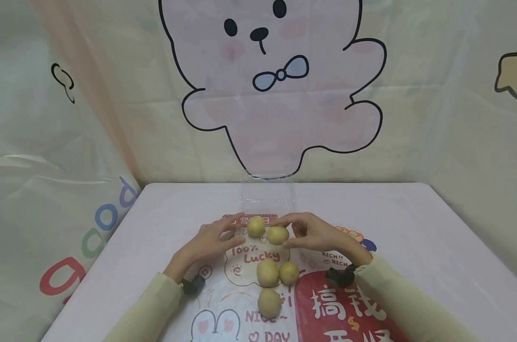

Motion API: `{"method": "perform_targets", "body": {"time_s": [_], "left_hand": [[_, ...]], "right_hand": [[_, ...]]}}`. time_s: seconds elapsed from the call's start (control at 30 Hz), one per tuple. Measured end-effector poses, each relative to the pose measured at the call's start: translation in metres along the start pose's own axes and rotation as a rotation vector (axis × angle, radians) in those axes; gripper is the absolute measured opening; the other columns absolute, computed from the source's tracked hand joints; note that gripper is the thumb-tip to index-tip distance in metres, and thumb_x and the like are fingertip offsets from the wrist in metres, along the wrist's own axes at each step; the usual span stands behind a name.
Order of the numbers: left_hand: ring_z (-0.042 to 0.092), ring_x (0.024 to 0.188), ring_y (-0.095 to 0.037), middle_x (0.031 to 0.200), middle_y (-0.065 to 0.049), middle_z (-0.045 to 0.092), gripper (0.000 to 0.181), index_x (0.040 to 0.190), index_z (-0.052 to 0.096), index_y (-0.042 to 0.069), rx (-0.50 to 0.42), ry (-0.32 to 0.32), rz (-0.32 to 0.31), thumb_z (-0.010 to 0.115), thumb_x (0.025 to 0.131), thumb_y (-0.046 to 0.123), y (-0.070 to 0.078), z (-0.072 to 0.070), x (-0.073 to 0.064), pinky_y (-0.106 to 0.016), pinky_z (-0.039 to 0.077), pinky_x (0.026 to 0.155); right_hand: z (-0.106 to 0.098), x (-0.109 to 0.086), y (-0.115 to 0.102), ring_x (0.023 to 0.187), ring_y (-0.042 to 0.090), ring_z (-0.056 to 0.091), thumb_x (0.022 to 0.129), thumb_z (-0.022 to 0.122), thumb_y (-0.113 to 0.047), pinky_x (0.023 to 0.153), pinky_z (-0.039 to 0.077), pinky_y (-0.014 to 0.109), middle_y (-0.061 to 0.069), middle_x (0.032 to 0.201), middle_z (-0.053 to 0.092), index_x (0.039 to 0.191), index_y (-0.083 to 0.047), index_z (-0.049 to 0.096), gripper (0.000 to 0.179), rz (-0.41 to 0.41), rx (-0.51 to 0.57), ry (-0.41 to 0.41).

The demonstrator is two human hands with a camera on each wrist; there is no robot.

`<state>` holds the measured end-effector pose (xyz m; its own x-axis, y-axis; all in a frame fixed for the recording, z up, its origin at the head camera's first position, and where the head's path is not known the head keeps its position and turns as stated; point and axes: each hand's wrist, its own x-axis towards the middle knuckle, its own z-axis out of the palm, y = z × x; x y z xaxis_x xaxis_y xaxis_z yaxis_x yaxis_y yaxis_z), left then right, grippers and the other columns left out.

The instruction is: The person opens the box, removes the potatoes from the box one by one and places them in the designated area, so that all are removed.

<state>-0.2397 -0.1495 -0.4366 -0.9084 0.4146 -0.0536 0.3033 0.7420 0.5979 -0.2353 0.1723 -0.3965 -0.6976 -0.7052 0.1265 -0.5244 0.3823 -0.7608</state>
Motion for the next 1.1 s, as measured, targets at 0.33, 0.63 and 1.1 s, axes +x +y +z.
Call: {"method": "perform_targets", "body": {"time_s": [0.33,0.63,1.1], "left_hand": [[0.028,0.156,-0.03,0.15,0.0,0.058,0.075,0.158,0.029,0.046,0.004,0.001,0.007,0.057,0.092,0.069,-0.001,0.0,0.0,-0.07,0.012,0.123],[0.031,0.155,-0.03,0.149,0.001,0.059,0.074,0.157,0.03,0.047,0.005,0.006,0.022,0.058,0.092,0.069,-0.002,0.0,0.0,-0.07,0.013,0.122],[0.028,0.157,-0.029,0.15,0.001,0.058,0.074,0.157,0.03,0.048,0.001,0.002,0.008,0.059,0.092,0.068,-0.002,0.0,0.001,-0.07,0.012,0.123]], "right_hand": [[0.0,-0.01,0.0,0.059,0.007,0.043,0.091,0.078,-0.02,0.054,0.041,0.021,-0.001,0.119,0.069,0.139,-0.019,0.063,0.05,-0.002,0.006,0.024],[0.003,-0.02,0.0,0.057,0.007,0.043,0.091,0.078,-0.02,0.053,0.041,0.021,0.0,0.12,0.069,0.138,-0.018,0.063,0.05,0.013,0.02,0.035],[0.007,-0.03,-0.001,0.055,0.007,0.043,0.091,0.078,-0.021,0.051,0.041,0.022,0.002,0.099,0.066,0.136,-0.015,0.064,0.048,0.007,0.054,0.036]]}}
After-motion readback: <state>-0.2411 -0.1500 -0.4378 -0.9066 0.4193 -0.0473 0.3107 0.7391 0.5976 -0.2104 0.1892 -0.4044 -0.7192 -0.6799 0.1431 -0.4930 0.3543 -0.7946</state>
